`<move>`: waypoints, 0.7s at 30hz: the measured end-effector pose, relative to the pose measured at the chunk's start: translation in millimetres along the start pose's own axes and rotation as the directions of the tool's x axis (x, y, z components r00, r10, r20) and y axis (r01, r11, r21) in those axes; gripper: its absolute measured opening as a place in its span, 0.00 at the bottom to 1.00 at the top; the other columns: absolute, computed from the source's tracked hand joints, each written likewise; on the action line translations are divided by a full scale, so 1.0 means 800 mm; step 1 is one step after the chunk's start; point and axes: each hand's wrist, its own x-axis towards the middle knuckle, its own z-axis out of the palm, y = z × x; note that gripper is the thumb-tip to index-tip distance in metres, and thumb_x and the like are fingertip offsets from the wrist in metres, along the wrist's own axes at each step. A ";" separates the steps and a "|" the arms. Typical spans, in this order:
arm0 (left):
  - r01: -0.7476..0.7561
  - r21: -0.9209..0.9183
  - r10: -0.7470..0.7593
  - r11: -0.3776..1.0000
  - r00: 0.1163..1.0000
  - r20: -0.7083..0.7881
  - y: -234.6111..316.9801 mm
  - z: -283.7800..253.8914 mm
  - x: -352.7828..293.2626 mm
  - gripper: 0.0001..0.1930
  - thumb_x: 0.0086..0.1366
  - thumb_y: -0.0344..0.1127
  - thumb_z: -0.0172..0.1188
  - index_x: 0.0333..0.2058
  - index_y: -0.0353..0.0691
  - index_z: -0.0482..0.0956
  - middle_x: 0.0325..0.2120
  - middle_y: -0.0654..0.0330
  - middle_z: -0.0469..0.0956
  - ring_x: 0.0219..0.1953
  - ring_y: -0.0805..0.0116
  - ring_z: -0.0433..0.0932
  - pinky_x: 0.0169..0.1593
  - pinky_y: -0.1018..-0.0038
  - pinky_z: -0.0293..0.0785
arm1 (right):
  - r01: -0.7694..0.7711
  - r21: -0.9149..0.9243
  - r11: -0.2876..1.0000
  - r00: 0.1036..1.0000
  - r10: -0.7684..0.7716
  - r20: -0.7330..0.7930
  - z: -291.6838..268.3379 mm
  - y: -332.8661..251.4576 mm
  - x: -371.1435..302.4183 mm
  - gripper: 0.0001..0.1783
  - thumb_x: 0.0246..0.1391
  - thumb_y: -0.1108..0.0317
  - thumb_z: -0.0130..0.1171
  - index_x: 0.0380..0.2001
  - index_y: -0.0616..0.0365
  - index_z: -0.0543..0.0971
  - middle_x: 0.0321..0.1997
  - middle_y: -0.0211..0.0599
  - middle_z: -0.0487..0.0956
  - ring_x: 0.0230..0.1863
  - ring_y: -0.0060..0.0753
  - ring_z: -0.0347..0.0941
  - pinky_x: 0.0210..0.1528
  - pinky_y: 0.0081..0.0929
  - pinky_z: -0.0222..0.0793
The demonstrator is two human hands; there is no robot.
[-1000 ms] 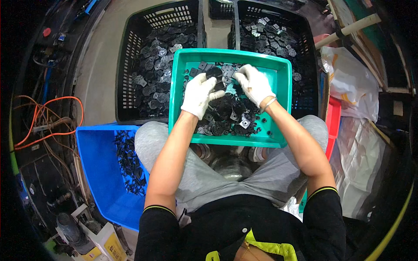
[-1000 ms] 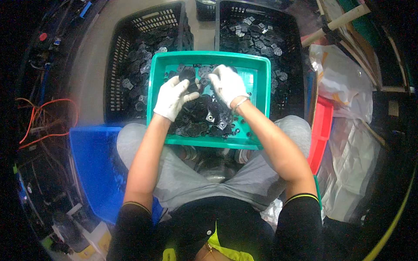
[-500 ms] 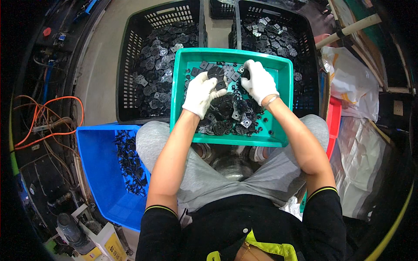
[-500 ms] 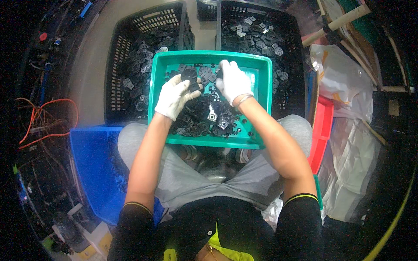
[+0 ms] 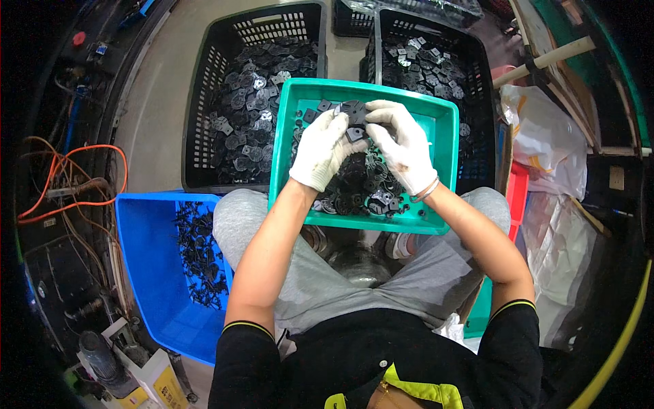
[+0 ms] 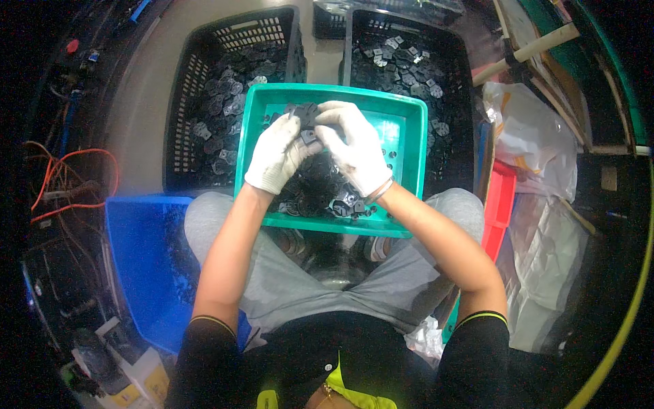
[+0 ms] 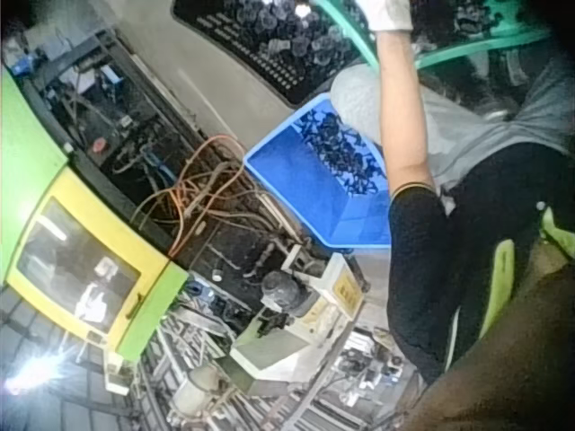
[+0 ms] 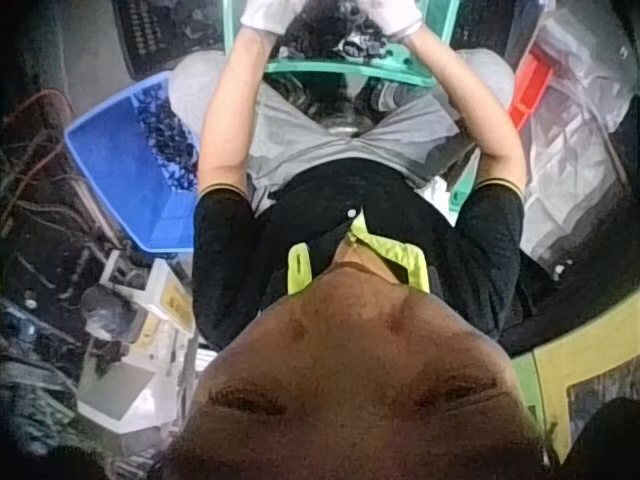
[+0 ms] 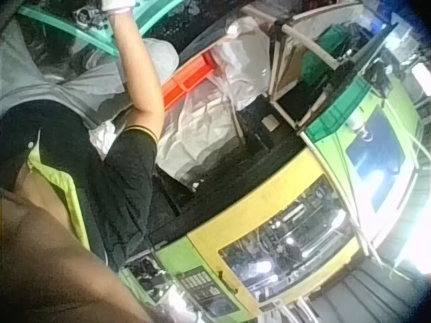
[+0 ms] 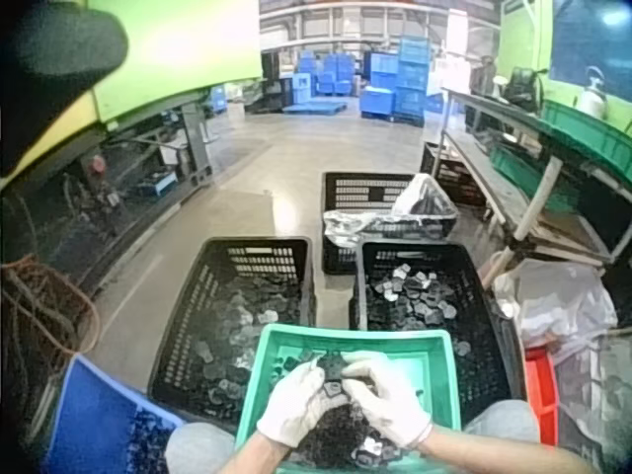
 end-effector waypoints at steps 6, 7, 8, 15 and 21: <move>-0.039 0.153 0.050 0.987 0.996 -0.070 0.001 0.008 0.001 0.14 0.64 0.30 0.47 0.47 0.31 0.65 0.44 0.55 0.70 0.45 0.67 0.73 0.45 0.67 0.76 | -0.149 0.037 0.988 0.984 0.152 -0.092 0.008 0.002 -0.006 0.15 0.50 0.75 0.57 0.42 0.63 0.70 0.41 0.35 0.74 0.39 0.19 0.70 0.40 0.17 0.68; -0.061 0.198 0.080 0.978 0.993 -0.089 0.001 0.010 0.002 0.14 0.63 0.29 0.47 0.47 0.31 0.65 0.43 0.55 0.71 0.44 0.68 0.74 0.45 0.68 0.76 | -0.211 0.029 0.977 0.968 0.213 -0.134 0.009 0.002 -0.007 0.15 0.50 0.74 0.57 0.42 0.64 0.70 0.39 0.34 0.75 0.37 0.19 0.70 0.40 0.17 0.68; -0.082 0.243 0.111 0.967 0.988 -0.105 0.000 0.011 0.003 0.15 0.63 0.29 0.48 0.47 0.31 0.65 0.42 0.56 0.72 0.43 0.69 0.74 0.45 0.70 0.76 | -0.212 0.030 0.977 0.968 0.214 -0.134 0.008 0.003 -0.006 0.15 0.50 0.74 0.57 0.42 0.64 0.70 0.39 0.34 0.75 0.37 0.19 0.70 0.40 0.17 0.68; -0.114 0.315 0.160 0.942 0.979 -0.124 -0.006 0.008 0.003 0.16 0.61 0.28 0.51 0.48 0.31 0.65 0.41 0.57 0.73 0.41 0.70 0.75 0.46 0.73 0.75 | -0.468 0.247 0.849 0.881 0.469 0.057 0.000 0.003 -0.001 0.15 0.50 0.69 0.58 0.39 0.67 0.71 0.33 0.37 0.76 0.31 0.22 0.73 0.34 0.19 0.71; -0.124 0.420 0.167 0.899 0.984 -0.068 -0.011 0.007 0.003 0.17 0.58 0.27 0.54 0.48 0.32 0.67 0.39 0.59 0.74 0.39 0.75 0.74 0.42 0.80 0.71 | -0.479 0.252 0.841 0.878 0.463 0.122 0.000 0.002 -0.001 0.13 0.52 0.69 0.55 0.38 0.67 0.72 0.34 0.39 0.77 0.32 0.23 0.74 0.33 0.20 0.73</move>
